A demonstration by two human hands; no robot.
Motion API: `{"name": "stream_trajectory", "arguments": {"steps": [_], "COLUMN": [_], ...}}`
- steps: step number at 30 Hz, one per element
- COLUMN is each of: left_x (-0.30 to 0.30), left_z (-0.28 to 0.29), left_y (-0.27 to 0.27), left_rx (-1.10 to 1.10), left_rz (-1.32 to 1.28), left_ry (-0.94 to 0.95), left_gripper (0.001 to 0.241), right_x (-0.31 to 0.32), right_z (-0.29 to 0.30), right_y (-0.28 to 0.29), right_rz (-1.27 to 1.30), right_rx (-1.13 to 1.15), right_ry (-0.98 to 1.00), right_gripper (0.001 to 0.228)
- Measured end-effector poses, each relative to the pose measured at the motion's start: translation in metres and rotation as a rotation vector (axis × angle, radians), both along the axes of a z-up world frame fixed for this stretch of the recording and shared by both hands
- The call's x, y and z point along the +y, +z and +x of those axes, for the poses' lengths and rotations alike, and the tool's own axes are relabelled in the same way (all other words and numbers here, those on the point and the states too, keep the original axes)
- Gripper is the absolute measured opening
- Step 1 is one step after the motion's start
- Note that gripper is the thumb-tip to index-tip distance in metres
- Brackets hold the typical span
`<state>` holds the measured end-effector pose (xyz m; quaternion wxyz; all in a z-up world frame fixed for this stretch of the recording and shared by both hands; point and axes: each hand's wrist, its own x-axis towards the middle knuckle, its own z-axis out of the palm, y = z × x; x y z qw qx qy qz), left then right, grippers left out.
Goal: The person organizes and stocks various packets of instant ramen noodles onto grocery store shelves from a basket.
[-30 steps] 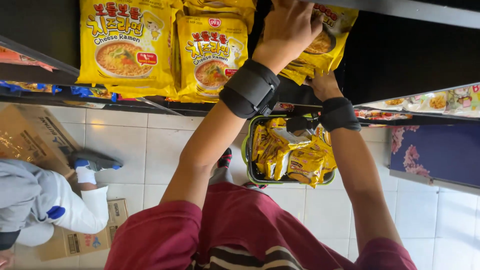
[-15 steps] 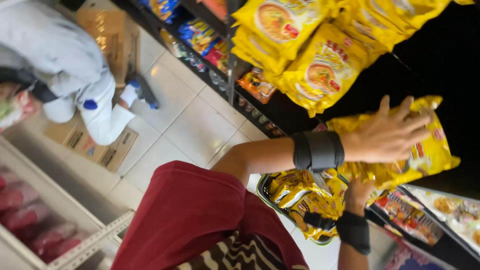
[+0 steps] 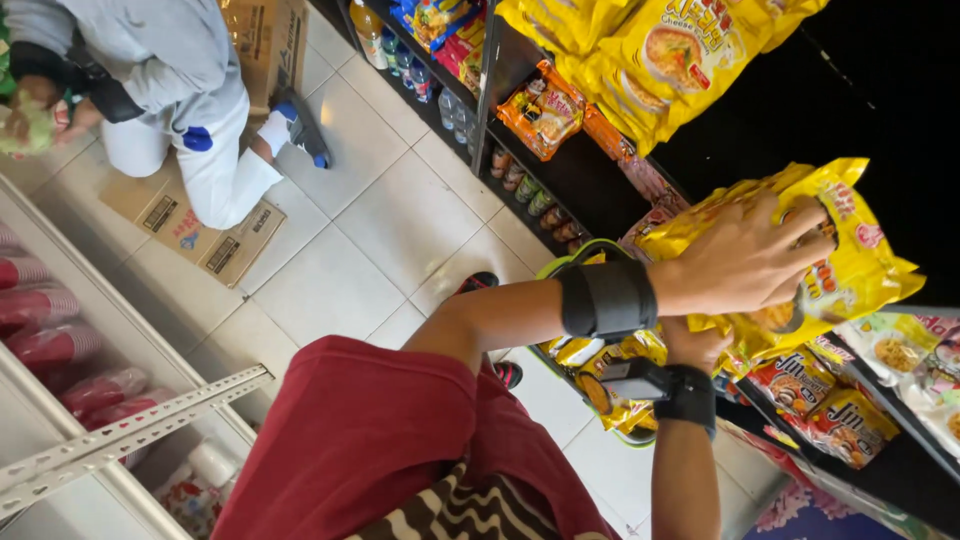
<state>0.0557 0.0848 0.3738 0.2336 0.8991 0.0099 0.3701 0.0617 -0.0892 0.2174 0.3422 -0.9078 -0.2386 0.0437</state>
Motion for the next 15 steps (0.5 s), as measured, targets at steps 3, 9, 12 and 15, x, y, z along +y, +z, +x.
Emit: {"name": "stream_trajectory", "arguments": {"steps": [3,9,12,15], "left_x": [-0.018,-0.062,-0.072,-0.097], "left_z": [-0.055,-0.123,-0.141,-0.149], "left_y": [0.007,-0.037,-0.057,-0.091], "left_rx": [0.018,0.001,0.198,0.330], "left_rz": [0.003,-0.012,-0.130,-0.241], "left_ry": [-0.007,-0.145,-0.299,-0.401], "left_gripper": [0.043,0.039,0.046,0.056], "right_x": [-0.077,-0.115,-0.133,-0.162], "right_z": [-0.008,-0.091,-0.104,-0.131], "right_y": [-0.091,-0.063,-0.052,-0.036], "right_rz": [-0.426,0.170,0.916,1.108], "right_rx": [-0.142,0.540,1.044,1.146], "right_ry": [0.069,0.027,-0.116,-0.209], "right_gripper": [0.068,0.085,0.069,0.067]}}
